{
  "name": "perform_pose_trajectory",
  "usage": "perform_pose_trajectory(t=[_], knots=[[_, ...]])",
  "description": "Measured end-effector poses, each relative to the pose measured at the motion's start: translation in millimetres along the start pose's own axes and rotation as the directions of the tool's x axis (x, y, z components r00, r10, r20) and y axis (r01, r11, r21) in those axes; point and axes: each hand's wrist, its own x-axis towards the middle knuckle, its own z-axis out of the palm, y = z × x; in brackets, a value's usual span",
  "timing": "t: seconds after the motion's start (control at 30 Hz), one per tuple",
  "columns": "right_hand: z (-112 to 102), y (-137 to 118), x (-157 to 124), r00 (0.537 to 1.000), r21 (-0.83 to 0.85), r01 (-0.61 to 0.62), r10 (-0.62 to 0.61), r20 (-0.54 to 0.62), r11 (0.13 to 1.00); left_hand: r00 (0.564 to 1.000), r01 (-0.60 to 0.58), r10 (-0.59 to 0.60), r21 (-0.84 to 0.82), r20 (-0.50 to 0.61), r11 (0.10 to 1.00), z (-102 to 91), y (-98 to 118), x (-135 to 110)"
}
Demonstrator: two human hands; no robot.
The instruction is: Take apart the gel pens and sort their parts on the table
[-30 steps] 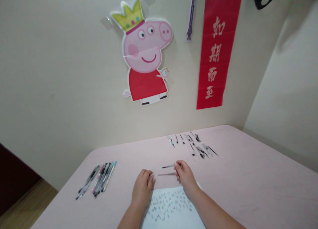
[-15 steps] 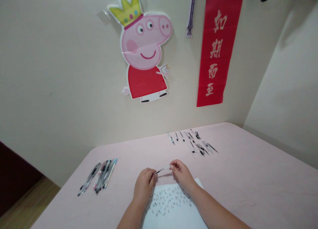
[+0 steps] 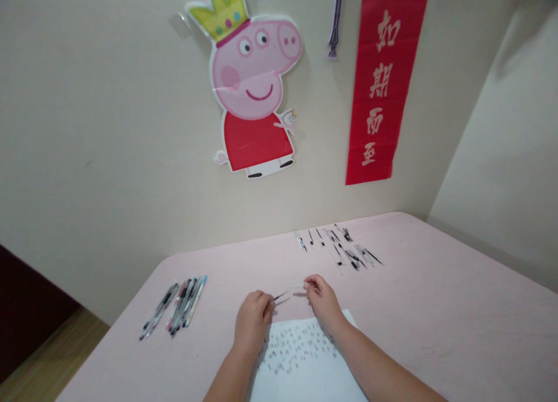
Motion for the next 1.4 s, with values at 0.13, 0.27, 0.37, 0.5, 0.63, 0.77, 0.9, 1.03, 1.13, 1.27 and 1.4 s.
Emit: perform_pose_trajectory(t=[0.13, 0.27, 0.37, 0.5, 0.63, 0.77, 0.9, 1.03, 1.13, 1.27, 1.4], knots=[[-2, -8, -1, 0.997, -0.066, 0.07, -0.071, -0.023, 0.995, 0.999, -0.049, 0.051, 0.154, -0.008, 0.987, -4.7, 3, 2], [1, -16, -6, 0.989, -0.119, 0.126, -0.115, 0.093, 0.985, 0.998, -0.061, 0.058, 0.232, 0.021, 0.971, -7.8, 9, 2], [4, -15, -8, 0.975, -0.188, 0.158, -0.124, 0.183, 0.969, 0.997, -0.078, 0.07, 0.264, 0.037, 0.961, -8.3, 12, 2], [4, -10, -9, 0.974, -0.268, 0.187, -0.143, 0.177, 0.945, 0.995, -0.094, 0.083, 0.288, 0.049, 0.953, -6.6, 11, 1], [1, -9, -6, 0.983, -0.287, 0.169, -0.141, 0.114, 0.943, 0.998, -0.063, 0.052, 0.268, 0.047, 0.961, -6.2, 10, 1], [1, -8, -4, 0.987, -0.292, 0.155, -0.135, 0.085, 0.944, 0.998, -0.04, 0.027, 0.266, 0.053, 0.963, -8.8, 10, 1], [1, -6, -4, 0.988, -0.296, 0.15, -0.131, 0.082, 0.943, 0.997, -0.068, 0.053, 0.281, 0.062, 0.957, -8.3, 11, 1], [1, -6, -4, 0.988, -0.293, 0.155, -0.14, 0.072, 0.944, 0.994, -0.092, 0.073, 0.283, 0.076, 0.955, -3.8, 12, 1], [1, -6, -3, 0.988, -0.296, 0.149, -0.132, 0.078, 0.943, 0.993, -0.084, 0.055, 0.289, 0.108, 0.954, -2.3, 14, 1], [1, -5, -3, 0.99, -0.289, 0.138, -0.119, 0.081, 0.947, 0.993, -0.07, 0.039, 0.274, 0.116, 0.959, -2.2, 14, 2], [0, -6, -3, 0.99, -0.266, 0.134, -0.118, 0.076, 0.954, 0.994, -0.061, 0.038, 0.239, 0.098, 0.969, -0.2, 12, 1]])
